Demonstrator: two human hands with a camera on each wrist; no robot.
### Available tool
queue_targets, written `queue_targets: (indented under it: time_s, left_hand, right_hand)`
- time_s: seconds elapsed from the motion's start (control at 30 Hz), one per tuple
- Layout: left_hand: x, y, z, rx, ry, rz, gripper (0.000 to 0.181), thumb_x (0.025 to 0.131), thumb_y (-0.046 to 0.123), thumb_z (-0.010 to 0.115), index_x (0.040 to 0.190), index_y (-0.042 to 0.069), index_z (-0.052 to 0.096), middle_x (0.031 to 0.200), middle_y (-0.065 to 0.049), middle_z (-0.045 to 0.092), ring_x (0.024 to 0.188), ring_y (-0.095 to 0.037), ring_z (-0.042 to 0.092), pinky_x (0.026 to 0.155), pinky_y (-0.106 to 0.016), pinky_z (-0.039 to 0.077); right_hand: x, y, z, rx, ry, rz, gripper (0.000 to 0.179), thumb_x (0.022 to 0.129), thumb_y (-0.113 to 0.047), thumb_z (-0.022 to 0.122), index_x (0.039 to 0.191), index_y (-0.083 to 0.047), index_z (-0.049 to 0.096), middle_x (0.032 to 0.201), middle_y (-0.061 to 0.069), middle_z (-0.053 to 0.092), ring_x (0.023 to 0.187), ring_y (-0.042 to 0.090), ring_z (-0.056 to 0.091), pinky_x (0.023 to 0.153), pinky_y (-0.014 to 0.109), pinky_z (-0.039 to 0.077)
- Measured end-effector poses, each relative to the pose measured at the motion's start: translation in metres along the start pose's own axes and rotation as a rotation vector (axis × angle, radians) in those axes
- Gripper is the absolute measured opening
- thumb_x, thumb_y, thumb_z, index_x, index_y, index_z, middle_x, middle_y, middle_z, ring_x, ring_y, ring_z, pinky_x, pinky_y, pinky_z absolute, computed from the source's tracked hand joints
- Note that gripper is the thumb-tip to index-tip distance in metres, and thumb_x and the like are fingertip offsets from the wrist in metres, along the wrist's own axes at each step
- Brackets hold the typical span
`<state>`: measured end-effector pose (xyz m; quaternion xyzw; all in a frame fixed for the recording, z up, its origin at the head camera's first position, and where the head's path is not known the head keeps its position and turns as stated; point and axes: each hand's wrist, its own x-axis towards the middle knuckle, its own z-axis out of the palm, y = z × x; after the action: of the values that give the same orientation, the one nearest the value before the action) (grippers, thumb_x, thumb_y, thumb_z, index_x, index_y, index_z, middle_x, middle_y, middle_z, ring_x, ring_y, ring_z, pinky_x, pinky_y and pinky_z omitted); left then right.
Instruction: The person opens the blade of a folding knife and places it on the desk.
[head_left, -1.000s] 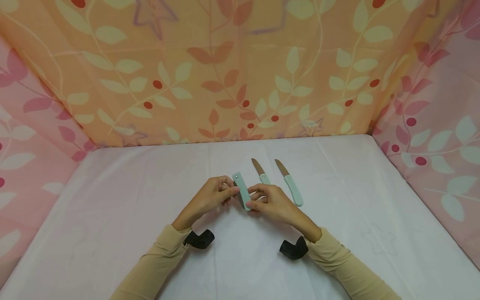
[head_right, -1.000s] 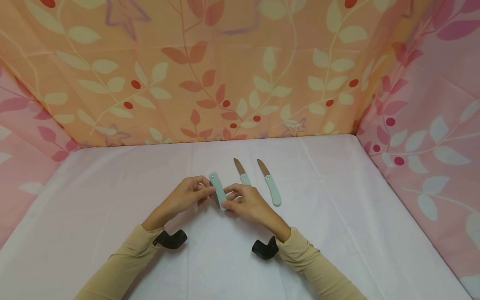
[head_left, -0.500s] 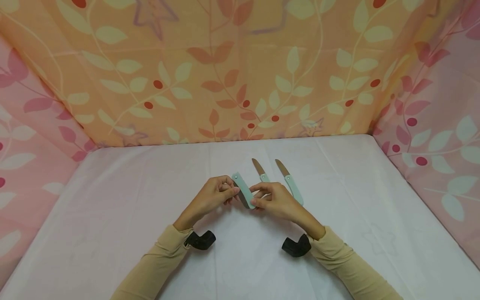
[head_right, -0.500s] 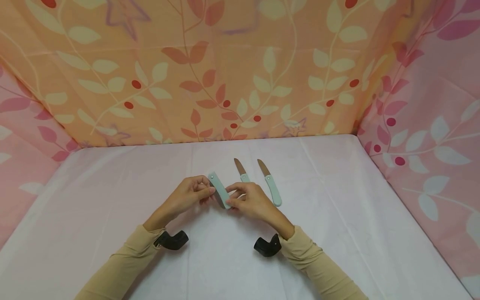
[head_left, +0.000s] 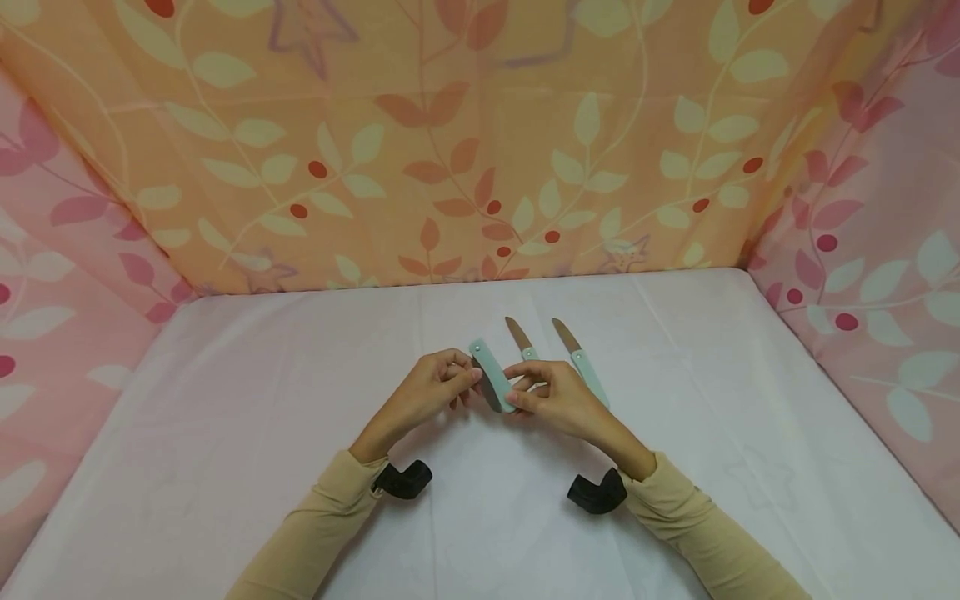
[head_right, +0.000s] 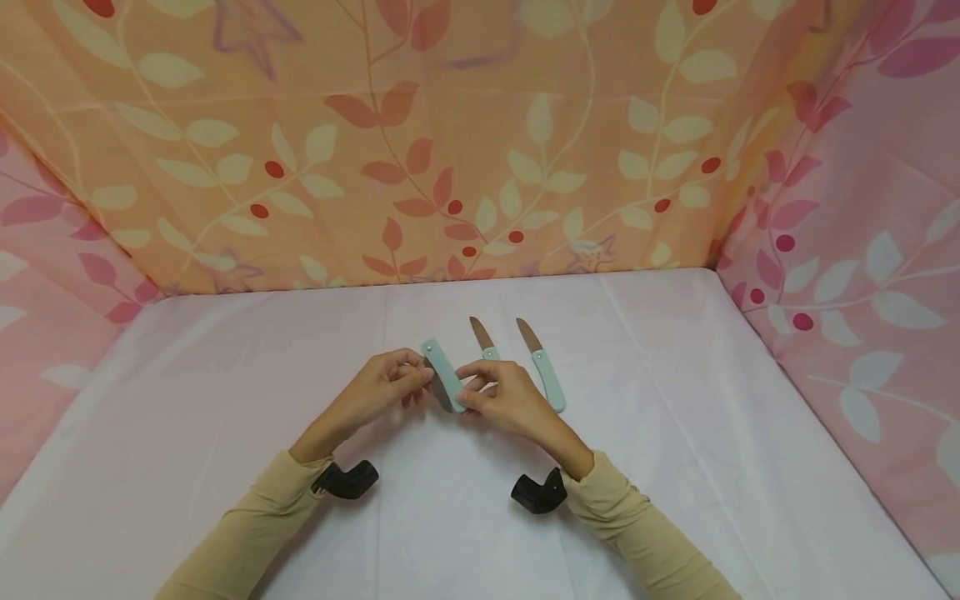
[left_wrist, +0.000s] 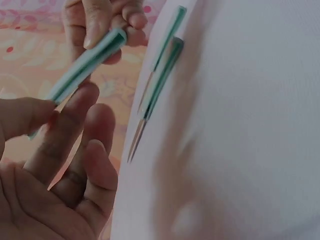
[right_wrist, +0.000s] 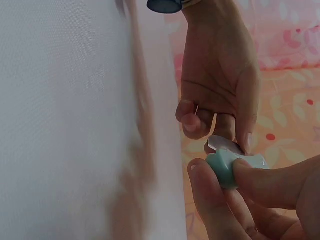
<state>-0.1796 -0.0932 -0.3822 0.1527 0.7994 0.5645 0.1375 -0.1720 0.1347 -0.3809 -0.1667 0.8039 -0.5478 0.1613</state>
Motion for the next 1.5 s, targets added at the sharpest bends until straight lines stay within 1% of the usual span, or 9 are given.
queue_targets:
  time_s: [0.13, 0.23, 0.37, 0.5, 0.8, 0.97, 1.13, 1.33, 1.5]
  left_hand:
    - [0.001, 0.0, 0.001, 0.037, -0.043, 0.007, 0.023, 0.102, 0.024, 0.056, 0.104, 0.003, 0.064, 0.091, -0.018, 0.075, 0.073, -0.03, 0.065, 0.06, -0.027, 0.047]
    - [0.001, -0.001, 0.002, 0.044, -0.049, 0.032, 0.024, 0.102, 0.023, 0.057, 0.097, 0.001, 0.065, 0.083, -0.021, 0.074, 0.072, -0.031, 0.065, 0.058, -0.025, 0.045]
    - [0.001, 0.0, 0.001, 0.03, -0.029, 0.051, 0.026, 0.101, 0.021, 0.058, 0.089, -0.001, 0.063, 0.077, -0.022, 0.073, 0.065, -0.024, 0.062, 0.055, -0.022, 0.043]
    - [0.001, -0.002, 0.0, -0.001, -0.025, 0.056, 0.025, 0.101, 0.019, 0.058, 0.088, -0.002, 0.063, 0.078, -0.021, 0.073, 0.065, -0.023, 0.062, 0.056, -0.025, 0.045]
    - [0.001, -0.006, -0.005, -0.04, -0.07, 0.053, 0.023, 0.101, 0.015, 0.057, 0.086, -0.002, 0.061, 0.081, -0.021, 0.073, 0.067, -0.022, 0.066, 0.057, -0.025, 0.047]
    - [0.001, -0.006, -0.005, -0.051, -0.09, 0.024, 0.023, 0.101, 0.017, 0.057, 0.088, -0.001, 0.06, 0.081, -0.019, 0.073, 0.07, -0.024, 0.068, 0.06, -0.026, 0.048]
    - [0.001, -0.004, -0.002, -0.052, -0.103, -0.027, 0.019, 0.102, 0.02, 0.057, 0.095, 0.002, 0.061, 0.084, -0.018, 0.069, 0.073, -0.024, 0.062, 0.064, -0.027, 0.049]
    - [0.001, -0.001, 0.0, -0.02, -0.098, -0.026, 0.019, 0.101, 0.021, 0.058, 0.096, 0.003, 0.061, 0.087, -0.017, 0.069, 0.073, -0.023, 0.058, 0.064, -0.027, 0.048]
    - [0.0, 0.0, 0.001, -0.027, -0.09, -0.024, 0.022, 0.1, 0.025, 0.061, 0.101, 0.004, 0.064, 0.085, -0.015, 0.069, 0.075, -0.022, 0.058, 0.063, -0.027, 0.048]
  right_hand:
    - [-0.001, -0.001, 0.002, 0.022, -0.007, 0.002, 0.04, 0.093, -0.003, 0.066, 0.129, 0.011, 0.055, 0.097, 0.021, 0.07, 0.083, 0.032, 0.074, 0.073, 0.038, 0.06]
    - [-0.001, -0.001, 0.003, 0.02, -0.011, -0.002, 0.04, 0.093, -0.004, 0.066, 0.129, 0.011, 0.055, 0.098, 0.021, 0.07, 0.084, 0.032, 0.074, 0.073, 0.039, 0.06]
    - [-0.001, -0.003, 0.004, 0.012, -0.001, -0.007, 0.038, 0.094, -0.004, 0.065, 0.128, 0.009, 0.056, 0.097, 0.02, 0.07, 0.083, 0.032, 0.075, 0.072, 0.039, 0.06]
    - [0.0, -0.005, 0.003, 0.03, 0.012, -0.005, 0.036, 0.094, -0.003, 0.065, 0.128, 0.007, 0.058, 0.097, 0.02, 0.069, 0.083, 0.034, 0.074, 0.072, 0.04, 0.06]
    - [-0.001, -0.007, -0.006, 0.017, 0.038, 0.028, 0.033, 0.094, -0.003, 0.064, 0.127, 0.002, 0.061, 0.098, 0.017, 0.068, 0.084, 0.033, 0.074, 0.074, 0.04, 0.06]
    - [-0.001, -0.006, -0.01, -0.003, 0.006, 0.035, 0.035, 0.097, -0.006, 0.062, 0.13, 0.003, 0.059, 0.109, 0.021, 0.065, 0.09, 0.029, 0.074, 0.077, 0.037, 0.059]
    - [-0.001, -0.003, -0.01, 0.003, -0.056, 0.036, 0.039, 0.1, -0.008, 0.057, 0.135, 0.008, 0.053, 0.123, 0.025, 0.059, 0.097, 0.027, 0.072, 0.085, 0.036, 0.058]
    - [0.0, -0.002, -0.01, -0.031, -0.048, 0.028, 0.038, 0.097, -0.013, 0.062, 0.13, 0.007, 0.057, 0.117, 0.022, 0.063, 0.096, 0.026, 0.071, 0.084, 0.037, 0.057]
    - [0.0, -0.002, -0.011, -0.008, -0.056, 0.008, 0.043, 0.098, -0.011, 0.062, 0.134, 0.01, 0.052, 0.117, 0.024, 0.061, 0.097, 0.028, 0.071, 0.084, 0.039, 0.058]
